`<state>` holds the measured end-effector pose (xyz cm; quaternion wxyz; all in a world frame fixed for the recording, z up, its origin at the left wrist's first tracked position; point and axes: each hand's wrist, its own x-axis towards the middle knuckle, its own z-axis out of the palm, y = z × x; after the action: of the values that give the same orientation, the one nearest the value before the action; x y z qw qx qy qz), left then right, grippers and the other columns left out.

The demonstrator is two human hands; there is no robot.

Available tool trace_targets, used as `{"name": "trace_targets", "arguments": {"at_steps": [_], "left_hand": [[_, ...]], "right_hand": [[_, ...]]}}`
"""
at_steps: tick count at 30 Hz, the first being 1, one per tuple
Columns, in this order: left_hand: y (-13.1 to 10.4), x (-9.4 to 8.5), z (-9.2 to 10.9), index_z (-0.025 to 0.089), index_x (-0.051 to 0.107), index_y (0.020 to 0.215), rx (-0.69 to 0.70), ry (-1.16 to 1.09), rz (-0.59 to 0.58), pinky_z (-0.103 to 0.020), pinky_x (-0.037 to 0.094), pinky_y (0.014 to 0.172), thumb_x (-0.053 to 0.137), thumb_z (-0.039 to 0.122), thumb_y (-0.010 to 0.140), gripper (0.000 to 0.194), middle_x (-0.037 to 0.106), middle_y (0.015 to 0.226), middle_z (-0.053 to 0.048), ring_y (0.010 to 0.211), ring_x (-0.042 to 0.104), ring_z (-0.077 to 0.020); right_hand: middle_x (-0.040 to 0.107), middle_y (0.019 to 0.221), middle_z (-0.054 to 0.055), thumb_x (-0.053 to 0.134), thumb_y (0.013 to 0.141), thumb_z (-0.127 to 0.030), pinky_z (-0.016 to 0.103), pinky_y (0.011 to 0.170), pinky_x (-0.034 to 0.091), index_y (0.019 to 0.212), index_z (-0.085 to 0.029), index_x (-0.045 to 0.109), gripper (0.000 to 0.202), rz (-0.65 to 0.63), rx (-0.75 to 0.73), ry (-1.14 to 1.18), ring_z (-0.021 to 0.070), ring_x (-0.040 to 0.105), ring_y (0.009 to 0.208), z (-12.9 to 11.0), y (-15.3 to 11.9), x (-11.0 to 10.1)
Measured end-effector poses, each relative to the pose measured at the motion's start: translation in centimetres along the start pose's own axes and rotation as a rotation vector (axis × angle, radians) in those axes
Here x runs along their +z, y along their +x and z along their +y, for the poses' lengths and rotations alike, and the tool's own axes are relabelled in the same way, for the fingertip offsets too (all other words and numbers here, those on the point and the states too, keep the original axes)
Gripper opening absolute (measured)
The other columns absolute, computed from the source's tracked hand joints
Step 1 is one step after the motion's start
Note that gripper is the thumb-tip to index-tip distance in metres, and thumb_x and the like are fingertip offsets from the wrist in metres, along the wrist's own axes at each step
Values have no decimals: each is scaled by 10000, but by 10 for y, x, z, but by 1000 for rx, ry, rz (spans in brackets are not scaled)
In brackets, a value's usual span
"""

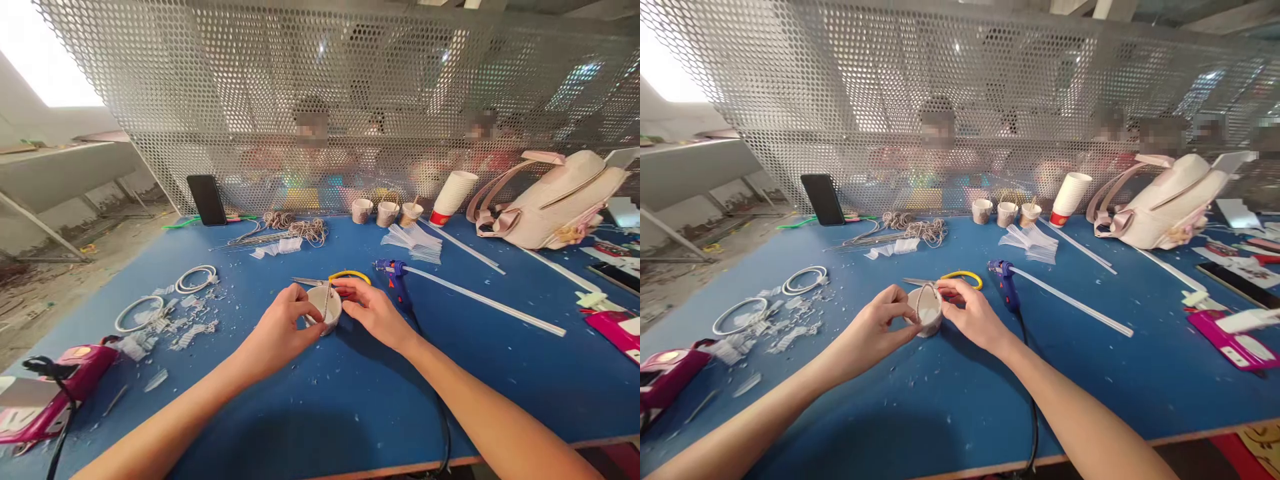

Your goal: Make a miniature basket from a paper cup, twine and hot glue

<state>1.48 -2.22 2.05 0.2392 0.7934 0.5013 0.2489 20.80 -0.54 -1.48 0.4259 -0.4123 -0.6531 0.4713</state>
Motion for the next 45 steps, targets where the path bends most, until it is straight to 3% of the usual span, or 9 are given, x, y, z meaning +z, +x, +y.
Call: {"name": "trace_targets", "arguments": {"at_steps": [7,14,17,22,27,33,37,40,45], "left_hand": [[1,3,1,207,690,682,-6,-27,11,-261,432,626,594,270,758,138,475,799,-7,678,477,-137],[-1,7,3,207,705,716,-33,-32,45,-284,433,659,612,245,753,107,516,789,-12,714,516,-158],[-3,7,1,211,712,728,-16,-42,45,-290,435,670,603,251,761,121,530,783,-14,731,528,-165],[-3,8,0,214,732,778,10,-42,42,-291,439,666,583,309,791,177,528,785,-25,722,524,-165],[-4,7,1,228,724,853,45,-50,62,-271,451,641,590,289,772,168,541,763,-11,684,525,-148],[15,-4,-13,189,644,982,-21,-137,220,-277,488,672,521,208,720,290,602,900,-36,781,577,-164],[35,-8,-25,177,638,1021,-108,-294,-2,-291,503,759,512,209,701,346,676,1029,-57,930,616,-196],[42,-6,-28,169,669,992,-106,-353,-143,-274,501,746,489,204,707,339,704,966,-43,858,625,-178],[39,0,-28,160,680,1012,-132,-363,-135,-233,484,557,498,259,702,373,663,858,-33,643,575,-135]], "right_hand": [[659,992,53,537,819,-237,310,798,537,998,-208,627,202,167,-122,-189,168,639,872,-7,-3,5],[529,1298,118,568,704,-94,430,997,432,1249,-192,470,562,6,-190,-382,250,499,1196,-7,-12,14],[531,1289,114,580,750,-136,452,1014,408,1237,-213,489,501,56,-251,-417,253,473,1218,-9,-14,16],[630,956,78,586,844,-266,383,866,495,910,-218,647,102,194,-367,-392,221,588,979,-15,-15,19],[629,818,43,543,861,-215,289,691,513,795,-202,638,116,157,-360,-304,166,595,771,-17,-16,22],[672,815,39,553,831,-254,264,629,493,796,-184,644,120,181,-194,-249,152,591,678,-18,-16,18],[699,822,37,554,824,-301,251,604,494,822,-185,658,156,187,-107,-210,147,597,656,-17,-17,17],[708,837,40,557,824,-301,242,610,498,835,-181,660,159,191,-103,-204,135,586,647,-15,-19,16],[702,803,30,565,816,-289,232,590,493,828,-181,663,146,215,-62,-198,123,568,619,-17,-20,13]]}}
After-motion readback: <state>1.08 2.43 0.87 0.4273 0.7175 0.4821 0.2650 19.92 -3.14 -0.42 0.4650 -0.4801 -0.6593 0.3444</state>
